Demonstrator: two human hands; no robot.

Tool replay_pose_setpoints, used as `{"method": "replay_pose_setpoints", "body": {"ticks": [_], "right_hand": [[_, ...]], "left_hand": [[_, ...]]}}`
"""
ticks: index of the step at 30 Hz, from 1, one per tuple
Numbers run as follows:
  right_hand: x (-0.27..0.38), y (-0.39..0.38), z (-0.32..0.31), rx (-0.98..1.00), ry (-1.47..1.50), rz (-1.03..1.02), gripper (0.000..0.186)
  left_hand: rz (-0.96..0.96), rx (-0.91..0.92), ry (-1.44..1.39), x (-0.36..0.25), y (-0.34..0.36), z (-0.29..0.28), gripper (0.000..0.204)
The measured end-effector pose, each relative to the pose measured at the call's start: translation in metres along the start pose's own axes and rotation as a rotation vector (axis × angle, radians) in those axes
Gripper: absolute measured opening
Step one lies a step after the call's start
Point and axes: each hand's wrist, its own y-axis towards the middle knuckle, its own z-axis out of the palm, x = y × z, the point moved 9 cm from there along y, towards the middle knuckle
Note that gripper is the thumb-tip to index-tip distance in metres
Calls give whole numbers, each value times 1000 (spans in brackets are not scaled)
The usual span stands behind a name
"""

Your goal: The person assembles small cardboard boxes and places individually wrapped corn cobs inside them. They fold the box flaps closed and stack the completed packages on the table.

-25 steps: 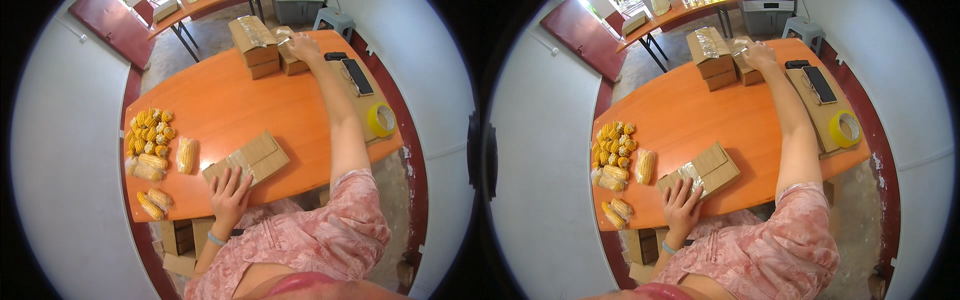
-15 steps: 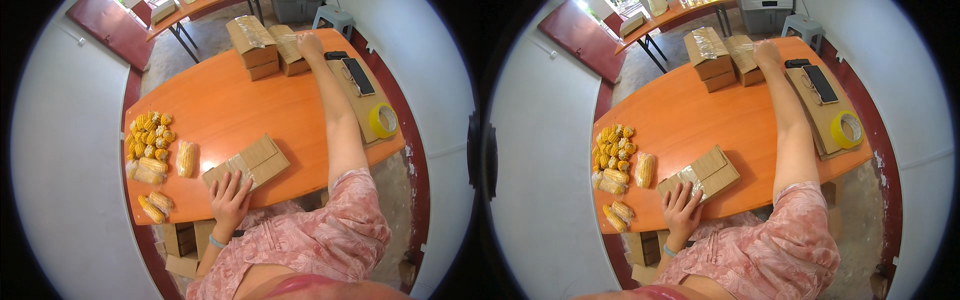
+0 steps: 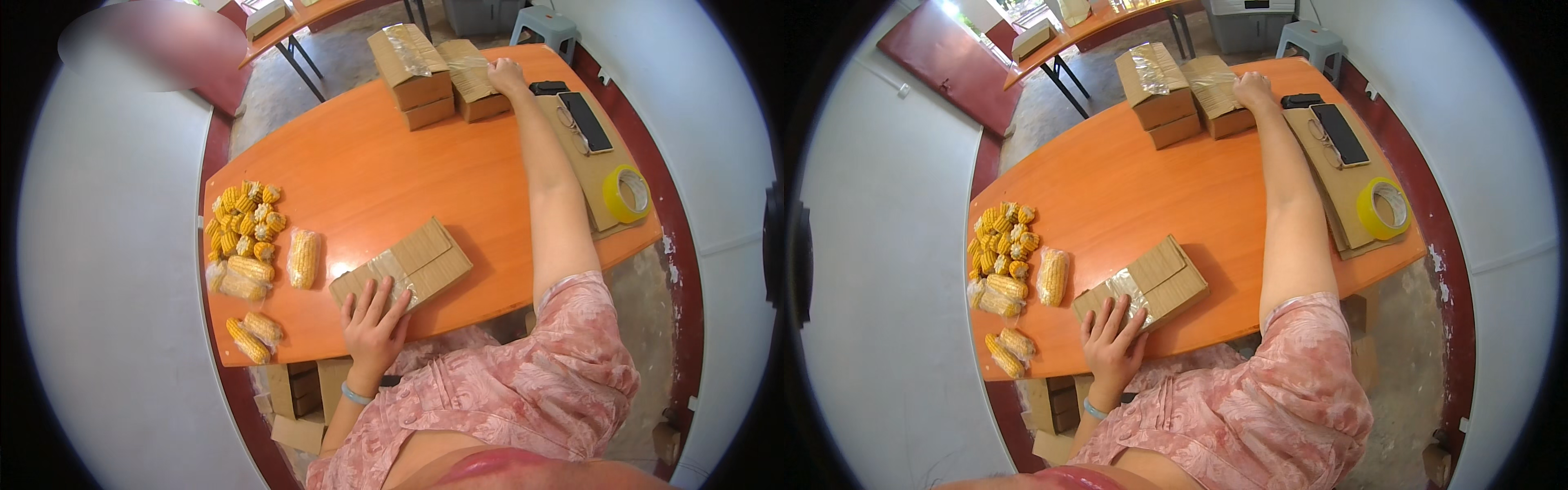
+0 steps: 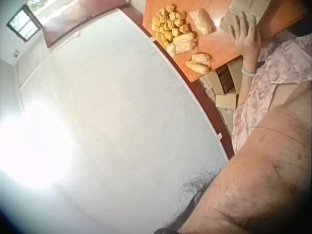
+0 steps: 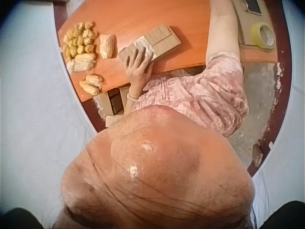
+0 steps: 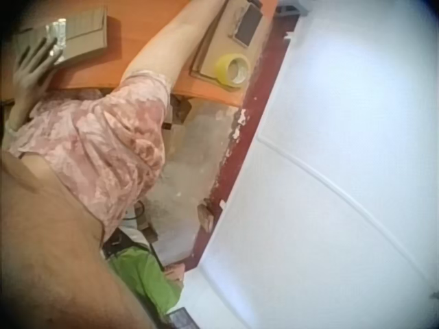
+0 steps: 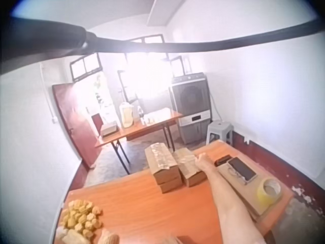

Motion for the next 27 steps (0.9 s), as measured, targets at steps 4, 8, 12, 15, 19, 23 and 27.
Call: {"method": "replay_pose_setpoints", "body": {"ticks": [4,8,12,15,19,23,27], "right_hand": [[-10,-12,1,215,390,12,66],[3,-59,-12,488,738,107,81],[17,-74,-9,613,682,-187,105],[16,-68,-4,492,586,-145,111],[20,-62,4,491,757,-134,107],[16,-41,16,504,672,-151,105],[23,-37,16,507,558,-148,101]], "left_hand": [[6,-2,-3,-1,2,-1,46],[0,-5,-12,0,0,1,46],[6,8,-9,-2,2,0,45],[6,9,-7,-1,2,1,45],[-1,11,-4,0,1,0,45],[-6,26,11,0,2,2,42],[-10,21,3,0,0,1,45]]}}
